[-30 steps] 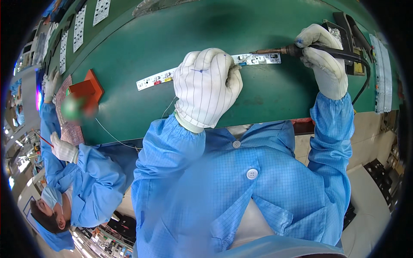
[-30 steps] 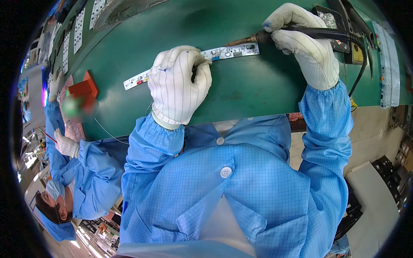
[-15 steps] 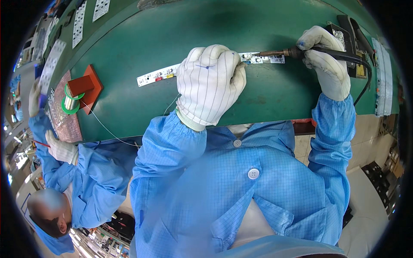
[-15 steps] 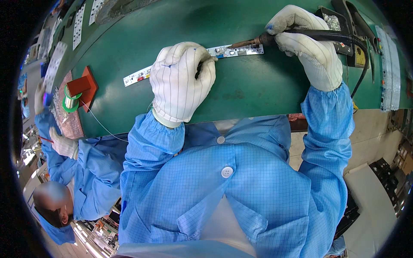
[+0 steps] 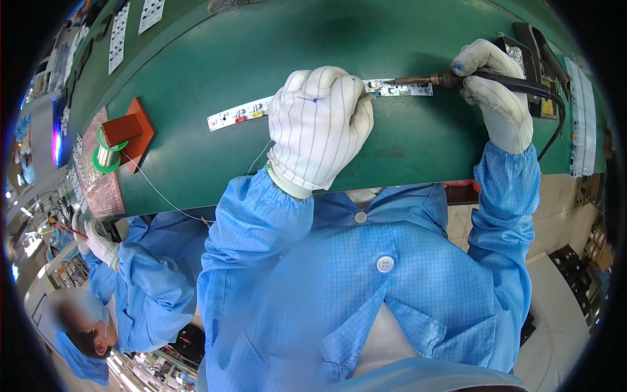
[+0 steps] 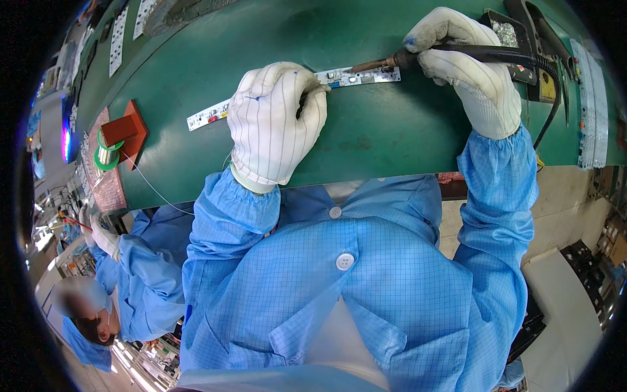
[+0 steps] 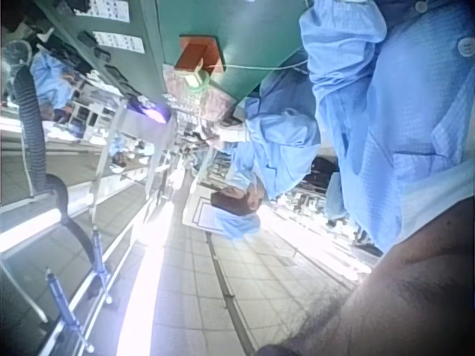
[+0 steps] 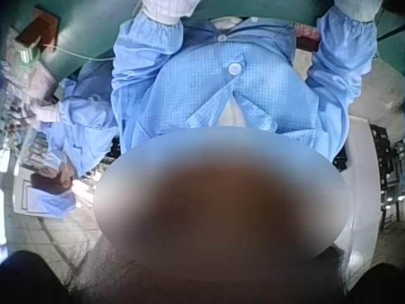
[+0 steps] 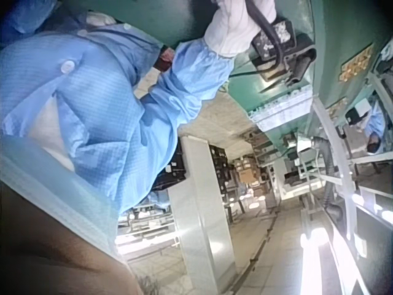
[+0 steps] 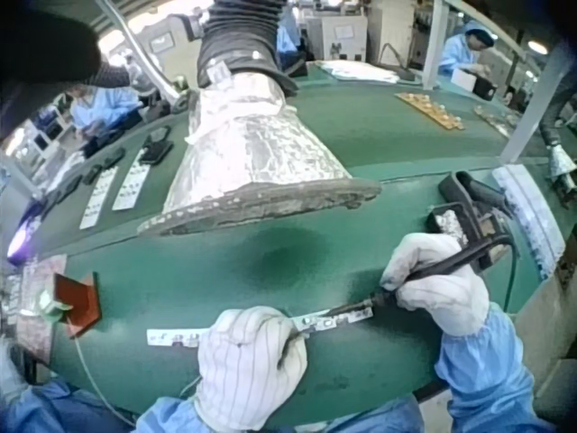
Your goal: The person solders electronic components onto circuit boards using a soldering iron, puts on gloves, takes additional circuit boards from a storage bin, and solders components onto circuit board strips.
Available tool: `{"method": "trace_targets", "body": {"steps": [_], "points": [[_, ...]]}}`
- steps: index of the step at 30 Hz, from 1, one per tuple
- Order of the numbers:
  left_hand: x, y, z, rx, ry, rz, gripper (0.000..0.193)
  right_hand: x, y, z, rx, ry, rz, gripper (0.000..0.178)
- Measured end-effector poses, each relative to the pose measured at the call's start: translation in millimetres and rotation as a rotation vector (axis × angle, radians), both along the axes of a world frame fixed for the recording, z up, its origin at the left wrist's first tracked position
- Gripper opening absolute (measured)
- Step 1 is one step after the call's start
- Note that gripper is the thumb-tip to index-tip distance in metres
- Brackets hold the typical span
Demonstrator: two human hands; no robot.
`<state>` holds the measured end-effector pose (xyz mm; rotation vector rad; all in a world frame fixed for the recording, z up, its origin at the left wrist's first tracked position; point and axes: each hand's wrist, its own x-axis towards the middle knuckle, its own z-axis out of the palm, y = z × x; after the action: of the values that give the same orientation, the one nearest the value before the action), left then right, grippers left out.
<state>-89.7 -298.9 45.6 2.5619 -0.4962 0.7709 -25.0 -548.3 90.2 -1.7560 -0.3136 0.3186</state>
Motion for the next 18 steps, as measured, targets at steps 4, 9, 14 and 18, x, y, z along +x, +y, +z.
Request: {"method": "trace_targets", "body": {"steps": [4, 9, 14, 18], "points": [[2.3, 3.8, -4.6, -0.004, -0.004, 0.003, 0.019, 1.7, -2.7, -5.1, -0.028, -0.022, -0.092, 0.019], [6.5, 9.4, -4.9, -0.023, -0.002, -0.006, 0.020, -21.3, -9.5, -4.9, -0.103, -0.334, -0.331, 0.018], [7.8, 28.6, -2.9, -0.119, -0.007, -0.010, 0.019, -51.9, -21.3, -34.7, -0.191, -0.611, -0.781, 0.020], [-9.3, 48.0, 6.8, -0.264, 0.095, 0.111, 0.014, -52.9, -41.8, -73.7, -0.149, -0.756, -0.934, 0.025]]}}
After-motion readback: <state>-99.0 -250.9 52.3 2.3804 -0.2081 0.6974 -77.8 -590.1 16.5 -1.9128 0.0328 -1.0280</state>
